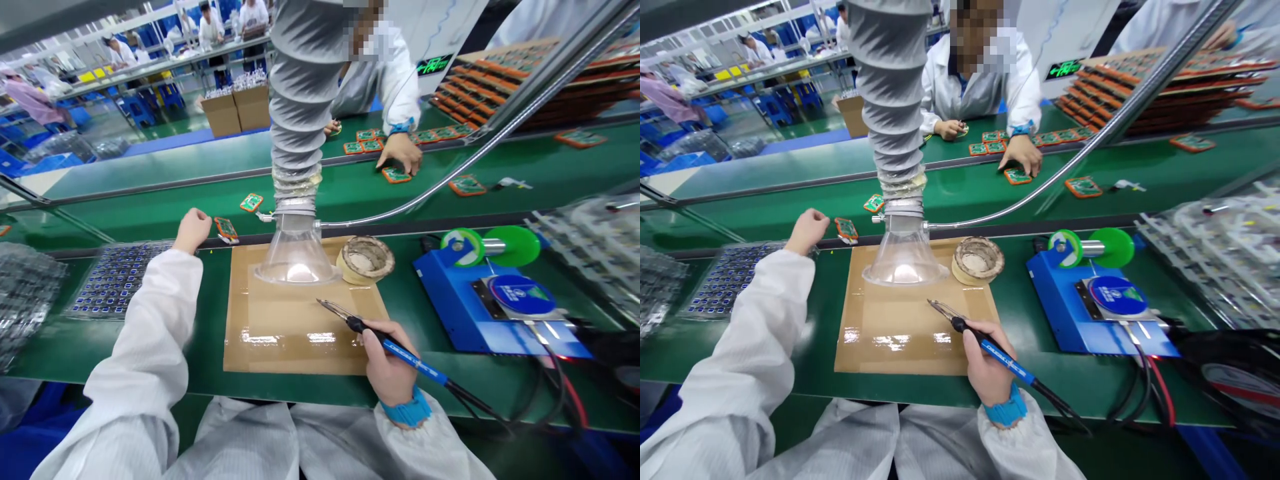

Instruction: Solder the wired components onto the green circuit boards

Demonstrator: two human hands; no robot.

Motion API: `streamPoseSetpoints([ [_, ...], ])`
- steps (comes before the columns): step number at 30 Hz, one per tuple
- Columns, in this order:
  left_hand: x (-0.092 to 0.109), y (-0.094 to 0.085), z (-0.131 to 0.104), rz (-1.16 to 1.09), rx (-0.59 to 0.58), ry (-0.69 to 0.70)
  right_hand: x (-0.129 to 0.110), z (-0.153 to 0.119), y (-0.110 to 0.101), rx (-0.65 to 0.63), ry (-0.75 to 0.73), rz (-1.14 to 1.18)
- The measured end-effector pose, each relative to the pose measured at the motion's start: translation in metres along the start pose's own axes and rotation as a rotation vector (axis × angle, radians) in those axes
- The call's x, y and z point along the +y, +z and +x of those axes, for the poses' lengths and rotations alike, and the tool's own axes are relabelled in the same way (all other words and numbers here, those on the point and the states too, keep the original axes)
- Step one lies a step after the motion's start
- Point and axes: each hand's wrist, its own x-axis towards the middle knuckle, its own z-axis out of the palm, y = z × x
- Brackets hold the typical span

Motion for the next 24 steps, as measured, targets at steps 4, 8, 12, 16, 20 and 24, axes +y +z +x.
streamPoseSetpoints([
  [4,0.021,0.044,0.029,0.361,0.008,0.177,-0.001,0.000,0.000,-0.003,-0.011,-0.015],
  [8,0.041,0.103,0.032,0.336,-0.112,0.161,-0.004,0.001,0.002,0.001,-0.037,-0.021],
  [12,0.044,0.123,0.039,0.316,-0.074,0.068,-0.006,0.003,0.003,0.010,-0.058,-0.024],
  [16,0.033,0.110,0.046,0.270,-0.111,0.043,-0.007,0.002,0.003,0.013,-0.028,-0.016],
  [20,0.019,0.084,0.033,0.170,-0.078,0.029,-0.004,0.000,0.002,0.007,-0.008,-0.005],
  [24,-0.004,0.051,-0.014,-0.114,0.015,0.029,-0.002,-0.002,0.001,0.003,0.010,0.008],
])
